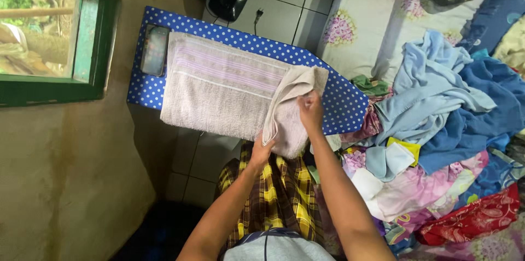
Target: The person folds a light pink towel on a blue polka-dotted ironing board, then folds a light blue towel on the same board. The folded towels are placed on a nearby bed. The task is performed by hand without tools.
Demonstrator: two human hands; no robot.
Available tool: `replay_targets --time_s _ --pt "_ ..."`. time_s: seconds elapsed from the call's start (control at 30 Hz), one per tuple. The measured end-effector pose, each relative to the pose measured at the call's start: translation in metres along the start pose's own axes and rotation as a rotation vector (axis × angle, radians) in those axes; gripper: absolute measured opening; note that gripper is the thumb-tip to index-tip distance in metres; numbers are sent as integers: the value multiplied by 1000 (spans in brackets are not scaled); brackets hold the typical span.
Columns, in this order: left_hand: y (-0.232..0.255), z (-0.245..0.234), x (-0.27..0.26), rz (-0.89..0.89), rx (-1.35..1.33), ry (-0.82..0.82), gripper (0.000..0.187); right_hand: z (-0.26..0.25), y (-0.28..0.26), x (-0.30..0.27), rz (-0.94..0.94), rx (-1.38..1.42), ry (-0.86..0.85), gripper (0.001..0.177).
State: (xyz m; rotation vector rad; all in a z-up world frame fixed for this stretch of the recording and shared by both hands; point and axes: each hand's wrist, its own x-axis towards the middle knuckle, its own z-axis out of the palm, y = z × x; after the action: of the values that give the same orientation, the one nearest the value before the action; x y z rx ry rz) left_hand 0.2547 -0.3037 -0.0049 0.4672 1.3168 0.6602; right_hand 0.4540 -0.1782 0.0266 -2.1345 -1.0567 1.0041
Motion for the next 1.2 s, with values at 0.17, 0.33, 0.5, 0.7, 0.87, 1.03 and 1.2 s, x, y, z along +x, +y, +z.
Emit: replay_targets --time_s 0.17,0.33,0.5,0.7,0.87,1.03,1.2 --pt "61 16 -8 39 226 149 71 6 -9 40 -293 224 -192 61" --pt "100 25 0 -14 571 186 92 1 -55 67 -545 -79 -305 67" --pt "115 37 19 37 620 174 85 -26 -101 95 -763 -640 -251 83" --pt "104 39 14 264 713 97 46 -31 -112 99 -913 -930 -642 92" --pt "96 46 -2 492 681 153 50 -26 -117 107 -933 -1075 -709 55" --pt "110 45 -15 293 640 144 44 -40 -128 122 -916 -856 -819 44" --pt "122 32 -17 177 647 159 44 -46 -130 136 -665 -891 -888 45"
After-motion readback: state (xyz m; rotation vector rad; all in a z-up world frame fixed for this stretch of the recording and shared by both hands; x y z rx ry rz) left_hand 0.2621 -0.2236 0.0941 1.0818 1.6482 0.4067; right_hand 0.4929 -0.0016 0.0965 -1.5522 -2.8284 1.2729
